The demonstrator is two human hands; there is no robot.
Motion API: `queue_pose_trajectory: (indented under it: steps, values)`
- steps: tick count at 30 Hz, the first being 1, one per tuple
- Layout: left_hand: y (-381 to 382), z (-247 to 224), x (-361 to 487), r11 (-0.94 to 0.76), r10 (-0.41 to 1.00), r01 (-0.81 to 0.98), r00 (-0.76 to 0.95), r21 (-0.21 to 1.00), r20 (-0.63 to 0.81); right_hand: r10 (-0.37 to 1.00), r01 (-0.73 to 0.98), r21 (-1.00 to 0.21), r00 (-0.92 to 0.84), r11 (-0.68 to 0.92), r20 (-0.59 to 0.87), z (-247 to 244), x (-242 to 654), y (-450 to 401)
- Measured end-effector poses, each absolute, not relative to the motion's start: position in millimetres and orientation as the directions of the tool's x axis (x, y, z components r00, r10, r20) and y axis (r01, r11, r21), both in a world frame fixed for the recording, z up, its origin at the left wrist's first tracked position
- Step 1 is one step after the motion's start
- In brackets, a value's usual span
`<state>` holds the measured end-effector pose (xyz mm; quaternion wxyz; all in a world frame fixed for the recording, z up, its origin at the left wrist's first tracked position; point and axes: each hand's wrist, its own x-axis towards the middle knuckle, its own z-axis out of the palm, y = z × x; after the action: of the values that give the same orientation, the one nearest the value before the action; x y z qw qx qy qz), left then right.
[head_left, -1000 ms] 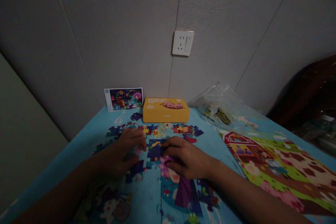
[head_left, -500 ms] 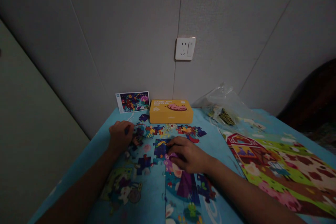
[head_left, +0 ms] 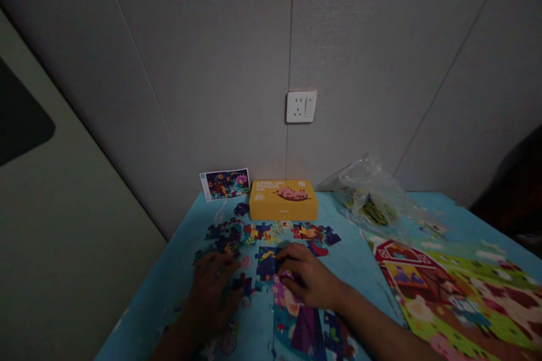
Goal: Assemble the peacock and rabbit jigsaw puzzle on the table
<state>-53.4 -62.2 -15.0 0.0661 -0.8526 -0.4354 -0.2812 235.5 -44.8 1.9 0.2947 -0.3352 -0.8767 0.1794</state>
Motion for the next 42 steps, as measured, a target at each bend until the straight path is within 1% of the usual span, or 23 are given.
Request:
queue_pose_trajectory:
  steps: [3, 5, 8, 16, 21, 24, 27, 29, 32, 34, 36, 39, 42]
  values:
    - [-71.0, -17.5, -61.1, -0.598, 0.745, 0.789, 0.482, 0.142, 0.461, 0.693, 0.466, -0.531, -0.606, 0.708, 0.391, 4.4, 235.5, -41.2]
    - [-71.0, -15.4, -61.9, -0.605, 0.763, 0.779, 0.506, 0.167, 0.402, 0.693, 0.459, -0.541, -0.61, 0.704, 0.384, 5.5, 235.7, -39.7]
    - [-68.2, -12.7, -60.6, -0.612, 0.775, 0.762, 0.526, 0.21, 0.349, 0.698, 0.454, -0.554, -0.606, 0.698, 0.383, 6.6, 236.2, -39.5]
    - [-65.7, -15.5, -58.4, -0.562, 0.823, 0.765, 0.478, 0.314, 0.309, 0.714, 0.463, -0.575, -0.607, 0.674, 0.348, 5.9, 236.9, -39.4]
    - [-65.9, -11.1, -57.5, -0.554, 0.831, 0.754, 0.477, 0.353, 0.285, 0.71, 0.468, -0.568, -0.618, 0.677, 0.337, 1.5, 237.7, -37.7]
    - [-66.8, -7.3, -56.5, -0.563, 0.826, 0.744, 0.484, 0.361, 0.29, 0.7, 0.466, -0.555, -0.626, 0.689, 0.344, 0.6, 238.2, -37.4]
    - [-70.3, -1.6, -49.3, -0.606, 0.794, 0.705, 0.508, 0.368, 0.335, 0.696, 0.47, -0.542, -0.628, 0.696, 0.349, 1.0, 237.8, -37.4]
    - [-75.0, 0.0, -40.3, -0.624, 0.781, 0.667, 0.505, 0.407, 0.368, 0.698, 0.477, -0.536, -0.624, 0.697, 0.353, 1.5, 237.2, -37.2]
    - [-83.1, -6.0, -25.4, -0.598, 0.798, 0.651, 0.431, 0.467, 0.421, 0.699, 0.483, -0.529, -0.621, 0.698, 0.355, 2.0, 236.7, -36.4]
    - [-86.5, -13.1, -18.1, -0.553, 0.826, 0.695, 0.384, 0.459, 0.412, 0.701, 0.488, -0.527, -0.62, 0.696, 0.352, 1.9, 236.9, -35.7]
    - [-87.5, -17.5, -14.8, -0.525, 0.84, 0.745, 0.377, 0.411, 0.391, 0.705, 0.493, -0.527, -0.618, 0.693, 0.349, 1.5, 237.4, -35.4]
    - [-87.1, -14.9, -16.4, -0.54, 0.821, 0.766, 0.39, 0.349, 0.416, 0.708, 0.494, -0.531, -0.617, 0.689, 0.345, 0.7, 238.2, -35.8]
    - [-88.1, -6.7, -20.6, -0.571, 0.806, 0.744, 0.426, 0.347, 0.412, 0.703, 0.484, -0.536, -0.622, 0.692, 0.345, 0.2, 238.4, -36.5]
